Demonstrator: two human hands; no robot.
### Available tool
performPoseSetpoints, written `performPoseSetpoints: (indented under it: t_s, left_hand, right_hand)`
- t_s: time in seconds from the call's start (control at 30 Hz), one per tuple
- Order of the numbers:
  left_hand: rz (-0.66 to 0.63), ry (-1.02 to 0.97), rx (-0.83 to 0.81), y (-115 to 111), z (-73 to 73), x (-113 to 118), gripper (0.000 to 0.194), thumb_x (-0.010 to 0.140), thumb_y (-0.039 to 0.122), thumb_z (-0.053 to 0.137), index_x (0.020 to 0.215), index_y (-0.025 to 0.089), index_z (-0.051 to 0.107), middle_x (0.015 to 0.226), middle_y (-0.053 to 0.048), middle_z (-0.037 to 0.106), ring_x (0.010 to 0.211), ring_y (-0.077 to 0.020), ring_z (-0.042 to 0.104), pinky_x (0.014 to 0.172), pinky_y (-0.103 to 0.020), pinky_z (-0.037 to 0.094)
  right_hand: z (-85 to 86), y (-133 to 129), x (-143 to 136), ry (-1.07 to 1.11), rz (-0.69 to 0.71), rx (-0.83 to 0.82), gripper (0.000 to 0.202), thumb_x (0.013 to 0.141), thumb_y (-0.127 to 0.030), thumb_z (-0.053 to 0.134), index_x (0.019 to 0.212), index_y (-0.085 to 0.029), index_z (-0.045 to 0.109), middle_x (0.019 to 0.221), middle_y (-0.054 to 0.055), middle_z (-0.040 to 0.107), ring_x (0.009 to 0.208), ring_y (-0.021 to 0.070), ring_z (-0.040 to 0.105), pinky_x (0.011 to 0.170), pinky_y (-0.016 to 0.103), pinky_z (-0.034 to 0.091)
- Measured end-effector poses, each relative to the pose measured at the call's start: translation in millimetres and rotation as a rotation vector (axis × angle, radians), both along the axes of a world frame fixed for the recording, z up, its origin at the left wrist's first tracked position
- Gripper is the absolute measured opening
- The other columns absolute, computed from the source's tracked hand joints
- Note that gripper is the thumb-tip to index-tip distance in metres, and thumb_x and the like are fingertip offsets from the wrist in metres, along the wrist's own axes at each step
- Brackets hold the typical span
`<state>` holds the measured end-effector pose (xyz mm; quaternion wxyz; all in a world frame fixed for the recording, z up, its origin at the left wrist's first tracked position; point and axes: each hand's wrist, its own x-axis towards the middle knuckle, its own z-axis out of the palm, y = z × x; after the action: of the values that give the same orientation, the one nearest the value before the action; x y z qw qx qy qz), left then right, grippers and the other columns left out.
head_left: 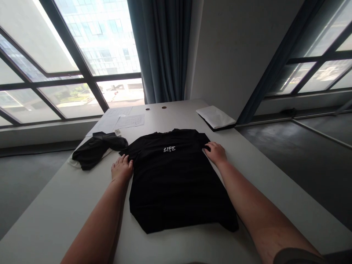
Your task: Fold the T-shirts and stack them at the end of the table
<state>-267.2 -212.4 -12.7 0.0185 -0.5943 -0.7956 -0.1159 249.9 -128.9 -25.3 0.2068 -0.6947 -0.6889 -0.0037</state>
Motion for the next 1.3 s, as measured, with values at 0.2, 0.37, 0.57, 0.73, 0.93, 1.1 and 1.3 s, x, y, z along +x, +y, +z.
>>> performPoseSetpoints:
  t_s: [0.2, 0.37, 0.57, 0.73, 0.93, 1.1, 1.3]
  left_hand:
    - [0.002, -0.018, -0.004, 1, -0.4, -2, 0.056, 0.102, 0.046, 0.037, 0.150, 0.021, 0.052, 0.163, -0.011, 0.043, 0.149, -0.0320, 0.038, 0.121, -0.057, 0.029]
    - [-0.006, -0.010, -0.018, 1, 0.1, -2, 0.057, 0.102, 0.047, 0.037, 0.151, 0.020, 0.051, 0.164, -0.011, 0.042, 0.150, -0.0321, 0.038, 0.122, -0.057, 0.028]
    - [-0.061, -0.034, 0.022, -1, -0.2, -3, 0.055, 0.103, 0.043, 0.040, 0.150, 0.020, 0.053, 0.163, -0.012, 0.042, 0.151, -0.0334, 0.036, 0.122, -0.059, 0.027]
    - [-0.280, -0.035, 0.093, -4, -5.7, 0, 0.051, 0.104, 0.040, 0.039, 0.152, 0.025, 0.052, 0.164, -0.006, 0.042, 0.153, -0.0283, 0.033, 0.124, -0.049, 0.028]
    - [-0.283, 0.008, -0.080, -3, -8.9, 11, 0.057, 0.103, 0.047, 0.042, 0.157, 0.027, 0.044, 0.167, -0.005, 0.036, 0.156, -0.0294, 0.028, 0.125, -0.053, 0.024]
    - [-0.246, -0.026, -0.063, 0, -6.2, 16, 0.066, 0.103, 0.047, 0.043, 0.164, 0.027, 0.029, 0.169, -0.007, 0.033, 0.156, -0.0304, 0.027, 0.125, -0.056, 0.023]
    - [-0.299, -0.023, -0.077, 25, -6.3, 19, 0.052, 0.105, 0.042, 0.040, 0.157, 0.039, 0.043, 0.168, -0.004, 0.034, 0.156, -0.0320, 0.027, 0.123, -0.061, 0.022]
  right_hand:
    - [-1.6, -1, 13, 0.041, -0.038, 0.173, 0.038, 0.090, -0.018, 0.047, 0.112, -0.017, 0.077, 0.114, 0.013, 0.070, 0.109, 0.0289, 0.055, 0.101, 0.039, 0.040]
    - [-4.9, 0, 15, 0.054, -0.025, 0.137, 0.035, 0.086, -0.011, 0.047, 0.093, -0.019, 0.081, 0.110, 0.012, 0.070, 0.109, 0.0296, 0.054, 0.101, 0.039, 0.041]
    - [4.2, -14, 7, 0.130, 0.071, 0.277, 0.033, 0.088, -0.014, 0.048, 0.095, -0.018, 0.080, 0.106, 0.014, 0.070, 0.110, 0.0309, 0.057, 0.105, 0.044, 0.044]
    - [11.4, -39, -12, 0.177, 0.402, 0.281, 0.040, 0.101, -0.029, 0.041, 0.125, -0.023, 0.073, 0.133, 0.010, 0.065, 0.126, 0.0275, 0.057, 0.114, 0.045, 0.043]
    - [-3.2, -49, -27, -0.112, 0.470, -0.086, 0.050, 0.102, -0.046, 0.047, 0.147, -0.029, 0.058, 0.158, 0.009, 0.049, 0.146, 0.0332, 0.043, 0.121, 0.054, 0.034]
    - [-9.6, -37, -29, -0.191, 0.390, -0.154, 0.057, 0.104, -0.049, 0.040, 0.157, -0.029, 0.046, 0.167, 0.009, 0.036, 0.153, 0.0327, 0.033, 0.122, 0.059, 0.027]
    - [-15.3, -4, -26, -0.172, 0.340, -0.174, 0.061, 0.105, -0.054, 0.034, 0.159, -0.027, 0.042, 0.168, 0.008, 0.033, 0.156, 0.0308, 0.027, 0.124, 0.056, 0.027]
